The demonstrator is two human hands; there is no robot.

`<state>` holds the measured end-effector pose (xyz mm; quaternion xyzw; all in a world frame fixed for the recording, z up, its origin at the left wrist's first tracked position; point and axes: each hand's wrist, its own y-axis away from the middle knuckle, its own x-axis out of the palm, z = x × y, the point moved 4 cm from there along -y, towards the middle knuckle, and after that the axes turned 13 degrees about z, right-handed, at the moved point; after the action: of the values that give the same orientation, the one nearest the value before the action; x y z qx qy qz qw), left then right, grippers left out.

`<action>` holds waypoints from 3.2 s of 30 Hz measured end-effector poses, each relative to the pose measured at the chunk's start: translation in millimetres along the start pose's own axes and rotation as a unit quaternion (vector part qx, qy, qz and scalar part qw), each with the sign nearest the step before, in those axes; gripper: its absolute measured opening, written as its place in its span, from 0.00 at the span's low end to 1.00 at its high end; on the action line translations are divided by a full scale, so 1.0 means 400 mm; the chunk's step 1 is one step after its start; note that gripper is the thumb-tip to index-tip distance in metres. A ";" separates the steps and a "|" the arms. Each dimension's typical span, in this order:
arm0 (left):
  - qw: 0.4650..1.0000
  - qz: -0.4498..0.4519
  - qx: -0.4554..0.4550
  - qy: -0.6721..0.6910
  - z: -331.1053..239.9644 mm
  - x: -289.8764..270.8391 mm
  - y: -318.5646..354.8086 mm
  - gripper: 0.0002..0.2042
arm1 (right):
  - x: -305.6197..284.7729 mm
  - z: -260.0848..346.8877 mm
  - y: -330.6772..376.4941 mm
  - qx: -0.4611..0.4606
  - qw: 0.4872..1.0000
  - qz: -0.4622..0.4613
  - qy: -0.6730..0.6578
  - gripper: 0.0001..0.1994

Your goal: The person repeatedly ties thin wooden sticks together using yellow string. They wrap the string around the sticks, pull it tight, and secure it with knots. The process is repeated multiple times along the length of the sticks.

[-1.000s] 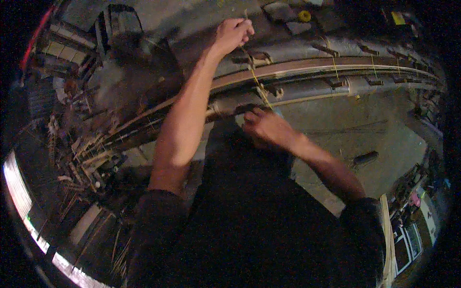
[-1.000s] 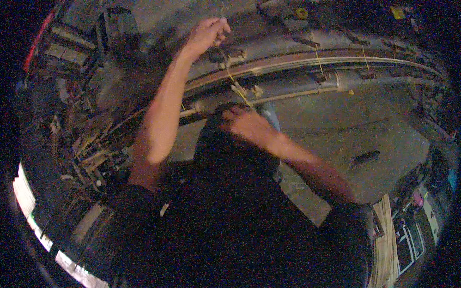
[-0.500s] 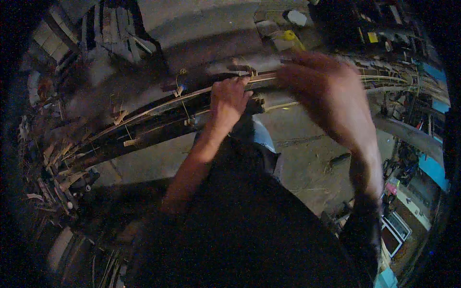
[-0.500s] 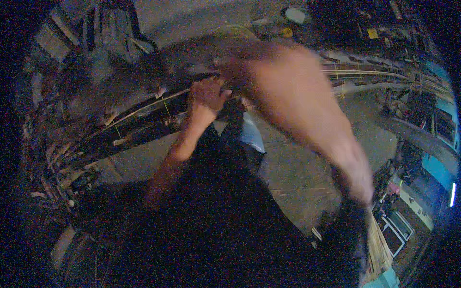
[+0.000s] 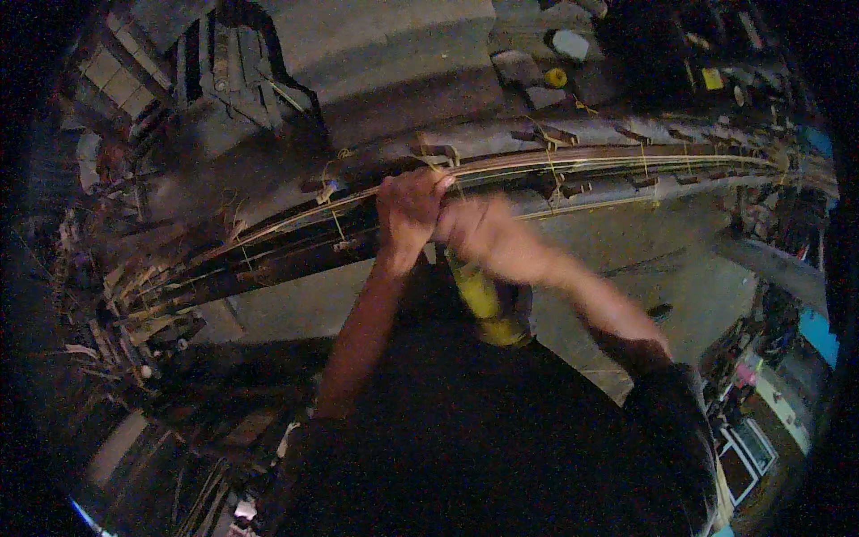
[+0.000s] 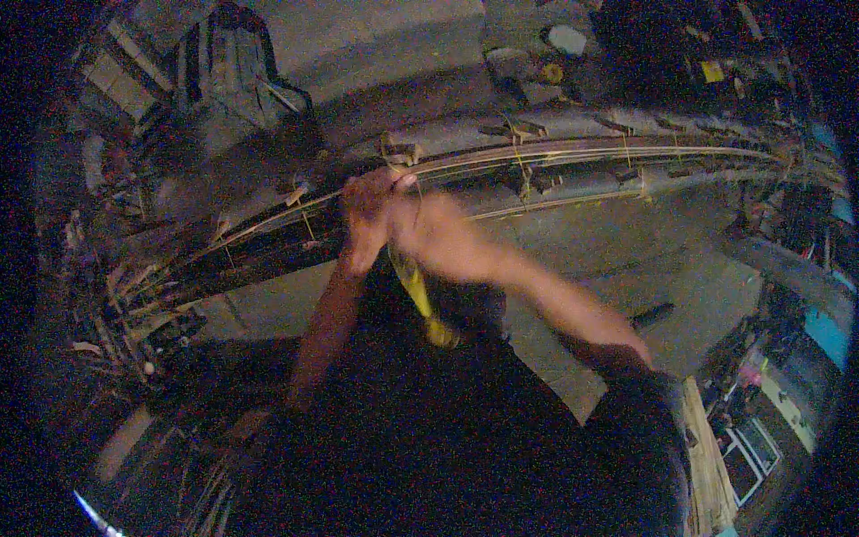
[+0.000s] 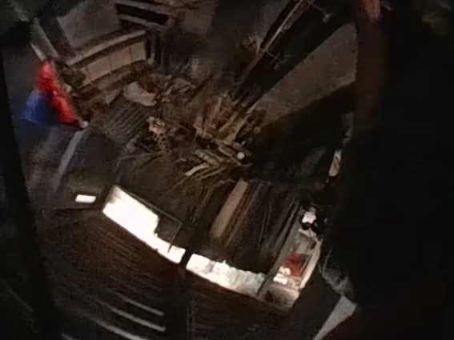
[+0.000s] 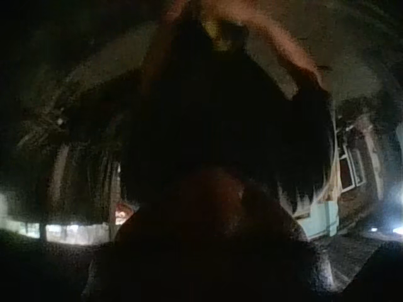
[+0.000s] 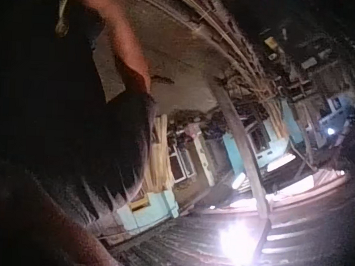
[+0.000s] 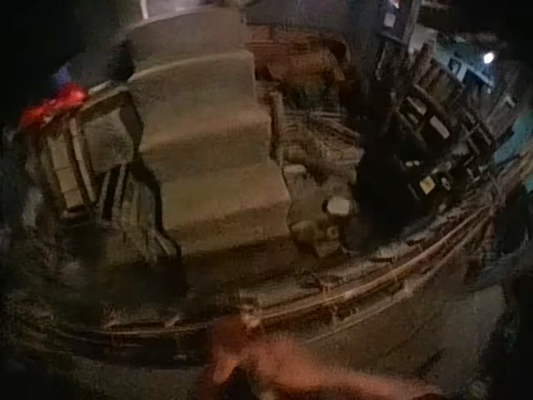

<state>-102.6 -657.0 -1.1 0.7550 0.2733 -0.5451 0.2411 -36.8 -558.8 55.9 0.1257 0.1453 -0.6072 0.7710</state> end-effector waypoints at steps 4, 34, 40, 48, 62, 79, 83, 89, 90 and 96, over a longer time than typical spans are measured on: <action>0.937 0.079 -0.060 0.335 -0.012 -0.049 -0.016 0.11 | 0.284 -0.221 0.060 0.098 0.936 0.307 0.142 0.08; 0.961 -0.036 0.103 0.253 0.469 -0.309 -0.065 0.11 | 0.617 -0.082 -0.021 0.283 0.888 -0.111 -0.346 0.11; 0.990 -0.050 -0.021 0.133 0.453 0.016 0.225 0.08 | 0.196 0.362 -0.298 0.061 0.969 0.027 0.239 0.10; 0.982 -0.076 0.020 0.173 0.419 -0.021 0.177 0.12 | 0.165 -0.103 -0.616 0.272 0.874 0.140 0.379 0.22; 0.878 0.049 0.045 0.473 0.326 -0.242 0.108 0.14 | 0.432 0.106 -0.170 -0.139 0.983 0.021 0.116 0.11; 0.922 -0.018 0.090 0.376 0.886 -0.342 0.086 0.14 | 0.232 0.127 0.026 0.273 0.916 -0.288 0.055 0.06; 0.923 -0.016 0.007 0.383 1.009 -0.393 0.280 0.14 | 0.776 0.257 -0.118 0.300 0.823 -0.119 -0.467 0.25; 0.955 0.074 0.064 0.279 0.876 -0.334 0.369 0.11 | 0.877 0.132 -0.286 0.192 0.976 -0.007 -0.104 0.20; 0.956 0.100 0.070 0.266 0.861 -0.314 0.390 0.11 | 0.759 0.246 -0.321 0.200 0.956 -0.070 -0.205 0.13; 0.974 -0.163 0.009 0.158 0.854 -0.161 0.408 0.07 | 0.660 0.570 -0.760 -0.070 0.883 0.198 0.419 0.11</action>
<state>-245.1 -1012.7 -27.8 0.7790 0.4224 -0.4533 0.0959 -258.1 -951.2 162.5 0.3403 0.4689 -0.3209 0.7492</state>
